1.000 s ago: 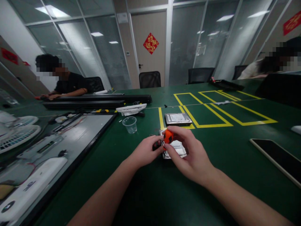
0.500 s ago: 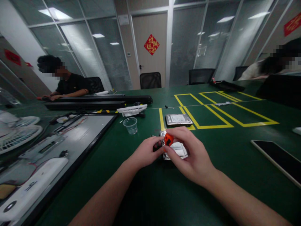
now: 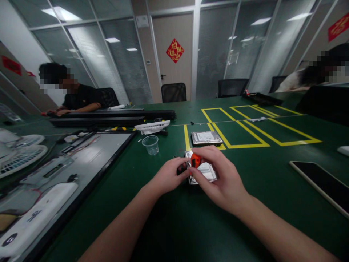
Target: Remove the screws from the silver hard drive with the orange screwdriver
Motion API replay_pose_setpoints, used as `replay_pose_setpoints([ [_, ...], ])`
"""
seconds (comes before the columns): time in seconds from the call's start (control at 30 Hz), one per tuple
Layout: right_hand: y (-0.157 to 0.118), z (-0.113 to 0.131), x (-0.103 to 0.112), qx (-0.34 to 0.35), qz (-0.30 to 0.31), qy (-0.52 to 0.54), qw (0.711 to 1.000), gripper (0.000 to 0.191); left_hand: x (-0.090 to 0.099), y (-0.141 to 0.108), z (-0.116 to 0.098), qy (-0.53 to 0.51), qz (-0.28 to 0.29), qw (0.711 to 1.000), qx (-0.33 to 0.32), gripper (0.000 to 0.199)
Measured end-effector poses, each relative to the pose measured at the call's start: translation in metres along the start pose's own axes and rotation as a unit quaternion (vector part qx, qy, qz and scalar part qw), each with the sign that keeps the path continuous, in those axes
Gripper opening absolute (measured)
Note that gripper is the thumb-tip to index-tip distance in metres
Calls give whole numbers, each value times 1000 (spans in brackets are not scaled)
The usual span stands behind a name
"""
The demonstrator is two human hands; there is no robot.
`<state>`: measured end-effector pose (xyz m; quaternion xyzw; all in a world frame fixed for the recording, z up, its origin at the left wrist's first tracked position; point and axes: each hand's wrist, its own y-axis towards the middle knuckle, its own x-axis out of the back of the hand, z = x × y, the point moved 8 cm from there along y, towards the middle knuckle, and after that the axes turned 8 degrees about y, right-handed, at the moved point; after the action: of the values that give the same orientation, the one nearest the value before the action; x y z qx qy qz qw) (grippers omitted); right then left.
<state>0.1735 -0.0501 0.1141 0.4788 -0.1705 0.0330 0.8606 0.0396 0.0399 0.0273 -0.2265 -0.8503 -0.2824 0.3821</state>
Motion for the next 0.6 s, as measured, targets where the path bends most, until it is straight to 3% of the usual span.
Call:
replay_pose_setpoints([
  [0.17, -3, -2, -3, -22, 7, 25, 999, 53, 0, 0, 0, 2, -1, 1000, -6, 26],
  [0.6, 0, 2, -2, 2, 5, 10, 1000, 53, -1, 0, -1, 6, 1, 1000, -4, 22],
])
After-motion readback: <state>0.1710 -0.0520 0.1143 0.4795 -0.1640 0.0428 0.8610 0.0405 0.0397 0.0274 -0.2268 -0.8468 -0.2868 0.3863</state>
